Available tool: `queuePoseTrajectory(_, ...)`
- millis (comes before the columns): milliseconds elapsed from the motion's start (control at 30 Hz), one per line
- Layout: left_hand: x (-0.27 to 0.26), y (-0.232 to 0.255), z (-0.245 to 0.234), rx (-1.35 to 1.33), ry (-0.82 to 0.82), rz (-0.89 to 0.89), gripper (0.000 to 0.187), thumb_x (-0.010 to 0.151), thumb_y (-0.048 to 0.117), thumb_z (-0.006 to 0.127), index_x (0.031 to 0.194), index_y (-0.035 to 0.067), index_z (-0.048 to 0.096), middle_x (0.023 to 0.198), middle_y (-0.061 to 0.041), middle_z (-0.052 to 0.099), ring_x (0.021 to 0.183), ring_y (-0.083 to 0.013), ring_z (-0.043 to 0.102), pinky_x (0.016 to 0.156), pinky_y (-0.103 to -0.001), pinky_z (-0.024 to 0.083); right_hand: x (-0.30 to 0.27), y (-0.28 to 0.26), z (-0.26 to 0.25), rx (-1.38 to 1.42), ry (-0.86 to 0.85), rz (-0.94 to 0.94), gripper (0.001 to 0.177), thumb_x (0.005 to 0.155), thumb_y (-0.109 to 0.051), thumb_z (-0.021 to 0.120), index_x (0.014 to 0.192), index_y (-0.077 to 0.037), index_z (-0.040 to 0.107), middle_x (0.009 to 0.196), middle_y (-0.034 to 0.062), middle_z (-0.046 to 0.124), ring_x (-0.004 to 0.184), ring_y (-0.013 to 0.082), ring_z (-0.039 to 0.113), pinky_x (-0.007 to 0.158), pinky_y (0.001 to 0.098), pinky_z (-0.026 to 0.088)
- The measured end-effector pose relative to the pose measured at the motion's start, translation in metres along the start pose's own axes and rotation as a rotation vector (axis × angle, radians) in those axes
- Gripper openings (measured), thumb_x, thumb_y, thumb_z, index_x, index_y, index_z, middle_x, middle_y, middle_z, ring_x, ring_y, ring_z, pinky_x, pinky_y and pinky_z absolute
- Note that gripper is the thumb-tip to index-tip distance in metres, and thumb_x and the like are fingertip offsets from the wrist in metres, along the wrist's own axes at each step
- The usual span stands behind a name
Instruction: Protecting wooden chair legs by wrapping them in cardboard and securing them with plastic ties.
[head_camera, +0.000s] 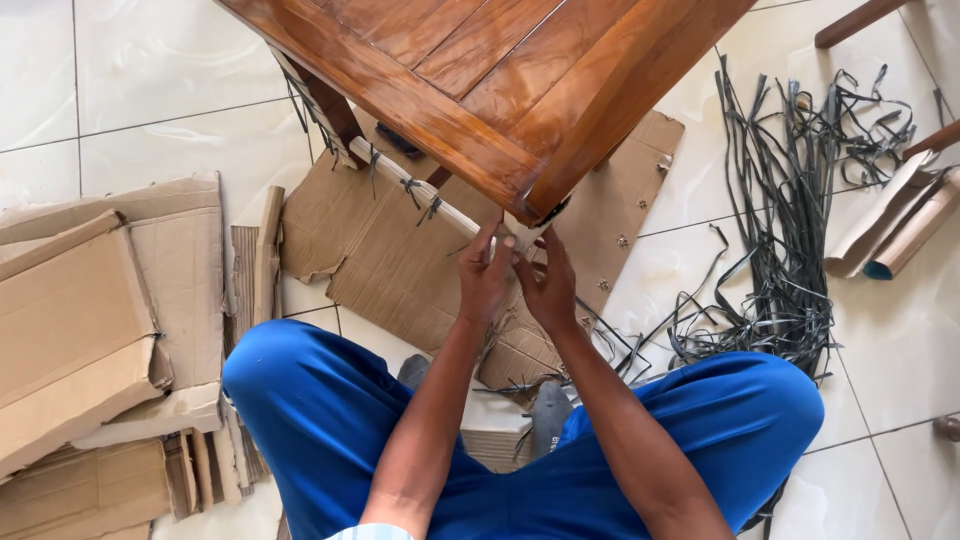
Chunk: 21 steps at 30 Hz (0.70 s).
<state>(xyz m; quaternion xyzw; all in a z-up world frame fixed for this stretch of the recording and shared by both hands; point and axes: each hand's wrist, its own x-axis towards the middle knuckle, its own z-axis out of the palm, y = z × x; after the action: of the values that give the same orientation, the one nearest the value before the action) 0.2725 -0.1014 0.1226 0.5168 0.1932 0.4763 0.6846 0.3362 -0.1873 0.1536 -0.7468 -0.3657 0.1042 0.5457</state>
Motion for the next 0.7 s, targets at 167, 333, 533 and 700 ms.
queuePoseTrajectory(167, 0.000, -0.011, -0.004, 0.131, -0.114, -0.141, 0.047, 0.112, 0.033, 0.049, 0.155, 0.014, 0.049, 0.134, -0.004, 0.065, 0.104, -0.0097, 0.060, 0.088, -0.032, 0.056, 0.005, 0.022, 0.002, -0.073, -0.044, 0.013, 0.067, 0.102, -0.026, 0.070, 0.156, -0.001, 0.040, 0.143, 0.0246, 0.057, 0.119, 0.0429, 0.064, 0.082, 0.0451, 0.064)
queuePoseTrajectory(333, 0.008, -0.009, -0.002, 0.181, -0.246, -0.067, 0.066, 0.102, 0.039, 0.068, 0.157, 0.011, 0.047, 0.133, -0.020, 0.066, 0.113, -0.0239, 0.066, 0.093, -0.049, 0.056, 0.007, 0.042, -0.001, -0.065, -0.093, 0.059, 0.065, 0.101, -0.025, 0.065, 0.159, -0.009, 0.039, 0.143, 0.0207, 0.059, 0.111, 0.0446, 0.068, 0.081, 0.0480, 0.065)
queuePoseTrajectory(533, 0.008, -0.005, 0.010, 0.230, -0.239, -0.186, 0.053, 0.095, 0.020, 0.080, 0.144, 0.014, 0.060, 0.122, -0.009, 0.074, 0.109, -0.0191, 0.071, 0.093, -0.042, 0.058, 0.004, 0.054, -0.001, -0.071, -0.106, 0.136, 0.063, 0.095, -0.010, 0.059, 0.156, -0.006, 0.042, 0.134, 0.0263, 0.063, 0.101, 0.0472, 0.071, 0.078, 0.0488, 0.065)
queuePoseTrajectory(700, -0.005, -0.026, 0.009, 0.505, 0.069, 0.142, 0.091, 0.073, 0.019, 0.097, 0.147, -0.005, 0.050, 0.136, -0.037, 0.055, 0.133, -0.0521, 0.051, 0.116, -0.056, 0.038, -0.003, 0.029, -0.013, -0.095, -0.134, 0.163, 0.072, 0.086, -0.010, 0.067, 0.152, 0.000, 0.043, 0.136, 0.0322, 0.060, 0.106, 0.0509, 0.068, 0.087, 0.0525, 0.063)
